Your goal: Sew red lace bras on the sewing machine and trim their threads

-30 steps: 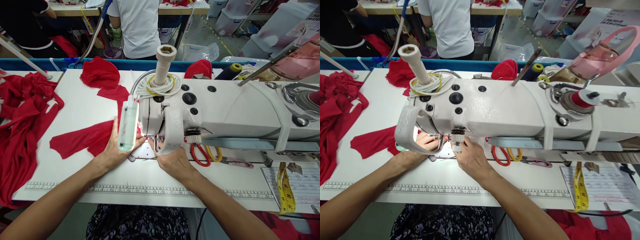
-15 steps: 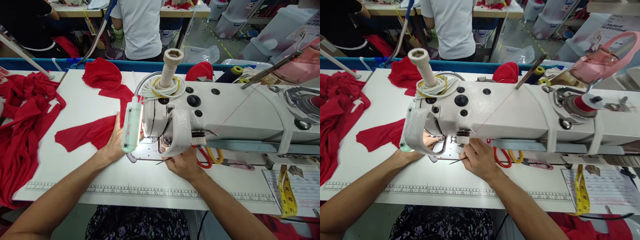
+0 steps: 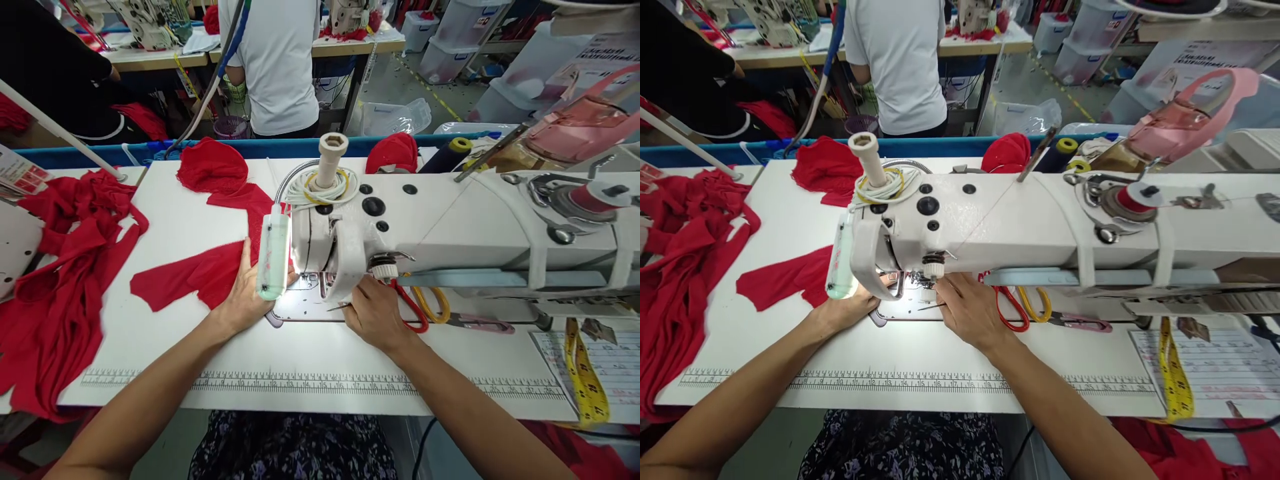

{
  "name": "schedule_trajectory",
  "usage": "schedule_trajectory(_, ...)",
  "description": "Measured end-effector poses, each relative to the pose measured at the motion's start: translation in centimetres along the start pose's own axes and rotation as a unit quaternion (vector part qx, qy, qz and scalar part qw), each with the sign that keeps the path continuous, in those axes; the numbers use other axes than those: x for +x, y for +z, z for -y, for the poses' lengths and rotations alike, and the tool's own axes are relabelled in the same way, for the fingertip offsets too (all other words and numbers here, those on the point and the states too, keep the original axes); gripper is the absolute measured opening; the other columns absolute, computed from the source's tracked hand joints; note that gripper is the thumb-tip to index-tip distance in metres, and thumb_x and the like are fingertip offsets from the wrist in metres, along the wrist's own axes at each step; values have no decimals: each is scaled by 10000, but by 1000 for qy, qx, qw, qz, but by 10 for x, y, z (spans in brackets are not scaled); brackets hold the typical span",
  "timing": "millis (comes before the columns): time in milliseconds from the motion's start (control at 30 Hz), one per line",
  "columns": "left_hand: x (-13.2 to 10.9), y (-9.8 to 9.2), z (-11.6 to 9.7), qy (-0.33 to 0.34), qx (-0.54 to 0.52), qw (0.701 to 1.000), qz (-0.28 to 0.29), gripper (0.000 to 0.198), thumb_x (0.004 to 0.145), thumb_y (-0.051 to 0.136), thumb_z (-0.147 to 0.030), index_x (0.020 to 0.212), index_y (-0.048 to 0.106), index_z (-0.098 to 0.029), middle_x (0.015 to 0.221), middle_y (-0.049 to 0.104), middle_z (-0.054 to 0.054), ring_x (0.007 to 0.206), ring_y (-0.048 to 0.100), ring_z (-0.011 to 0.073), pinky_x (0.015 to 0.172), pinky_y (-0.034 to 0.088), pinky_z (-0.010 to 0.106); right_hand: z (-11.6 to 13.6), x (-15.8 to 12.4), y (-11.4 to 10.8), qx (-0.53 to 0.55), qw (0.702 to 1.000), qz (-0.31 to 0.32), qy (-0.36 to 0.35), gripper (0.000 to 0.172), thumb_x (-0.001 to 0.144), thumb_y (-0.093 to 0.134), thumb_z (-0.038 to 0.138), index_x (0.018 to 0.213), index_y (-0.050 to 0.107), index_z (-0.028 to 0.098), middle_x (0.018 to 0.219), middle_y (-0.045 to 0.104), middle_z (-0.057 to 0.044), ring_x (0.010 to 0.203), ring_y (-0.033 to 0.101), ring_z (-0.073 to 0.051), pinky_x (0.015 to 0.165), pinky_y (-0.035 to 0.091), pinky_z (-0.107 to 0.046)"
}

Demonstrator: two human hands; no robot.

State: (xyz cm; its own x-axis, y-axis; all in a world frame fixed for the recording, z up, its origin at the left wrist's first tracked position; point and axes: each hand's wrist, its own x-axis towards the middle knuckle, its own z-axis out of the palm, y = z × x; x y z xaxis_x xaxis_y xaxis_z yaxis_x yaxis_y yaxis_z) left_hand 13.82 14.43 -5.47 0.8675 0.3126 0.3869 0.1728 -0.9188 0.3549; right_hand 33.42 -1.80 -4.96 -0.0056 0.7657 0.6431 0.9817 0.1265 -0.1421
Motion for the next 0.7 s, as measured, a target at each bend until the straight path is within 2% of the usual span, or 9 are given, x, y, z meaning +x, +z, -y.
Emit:
schedule_trajectory(100, -2, 0, -1, 15, 20, 999, -21, 273, 888, 436, -142, 917, 697, -218, 777, 653, 28, 807, 591, 191, 920, 505, 460, 1, -1, 1, 1, 1000, 6, -26, 197, 828, 483, 30, 723, 545, 184, 766, 554, -28, 687, 475, -140, 552, 326, -262)
schedule_trajectory(200, 1, -1, 1, -39, -4, 998, -42, 173, 848, 501, -191, 716, 610, -205, 758, 602, 42, 831, 563, 206, 881, 486, 420, 3, -3, 4, -21, 999, 17, -45, 214, 870, 519, 84, 681, 539, 182, 762, 539, -34, 685, 466, -140, 540, 322, -267)
schedule_trajectory(267, 5, -2, 4, -68, -18, 997, -37, 197, 831, 523, -213, 634, 536, -209, 729, 560, 38, 807, 529, 207, 838, 471, 400, 5, -3, 6, -36, 998, 23, -51, 236, 885, 535, 106, 660, 547, 178, 737, 520, -31, 679, 453, -141, 540, 318, -275)
schedule_trajectory(333, 8, -4, 7, -84, -25, 996, -28, 236, 834, 527, -211, 600, 502, -209, 708, 539, 29, 788, 506, 203, 812, 452, 386, 6, -3, 7, -48, 997, 26, -54, 254, 901, 540, 121, 653, 562, 172, 720, 504, -27, 671, 442, -139, 544, 315, -282)
schedule_trajectory(400, 9, -8, 10, -127, -83, 988, -29, 216, 829, 560, -208, 614, 538, -205, 739, 572, 29, 811, 511, 206, 830, 433, 386, 6, -2, 7, -58, 996, 19, -61, 267, 918, 535, 135, 658, 582, 169, 697, 491, -20, 657, 438, -137, 545, 314, -285)
schedule_trajectory(500, 1, -19, 8, -217, -202, 953, -61, 124, 795, 634, -232, 677, 614, -201, 814, 635, 38, 845, 529, 214, 858, 424, 381, 7, -1, 6, -68, 995, -8, -70, 276, 951, 519, 168, 695, 621, 166, 664, 491, -10, 625, 441, -134, 540, 318, -283)
schedule_trajectory(600, -16, -34, -2, -286, -274, 912, -105, 104, 809, 653, -289, 753, 659, -201, 835, 664, 29, 845, 561, 201, 817, 449, 336, 9, -1, 5, -62, 995, -29, -75, 233, 957, 522, 180, 769, 660, 167, 615, 487, 12, 575, 441, -124, 527, 321, -272)
schedule_trajectory(633, -23, -38, -8, -312, -307, 891, -121, 123, 825, 649, -319, 795, 669, -201, 840, 670, 24, 833, 578, 190, 787, 461, 313, 11, -1, 4, -50, 995, -33, -74, 212, 954, 527, 174, 795, 666, 166, 604, 494, 18, 561, 446, -118, 524, 324, -267)
schedule_trajectory(700, -36, -45, -21, -373, -404, 820, -160, 186, 833, 659, -376, 878, 669, -195, 840, 674, 16, 769, 609, 158, 708, 484, 267, 22, 2, 1, 12, 998, -19, -60, 187, 956, 518, 162, 844, 668, 166, 619, 538, 21, 559, 479, -106, 530, 343, -252)
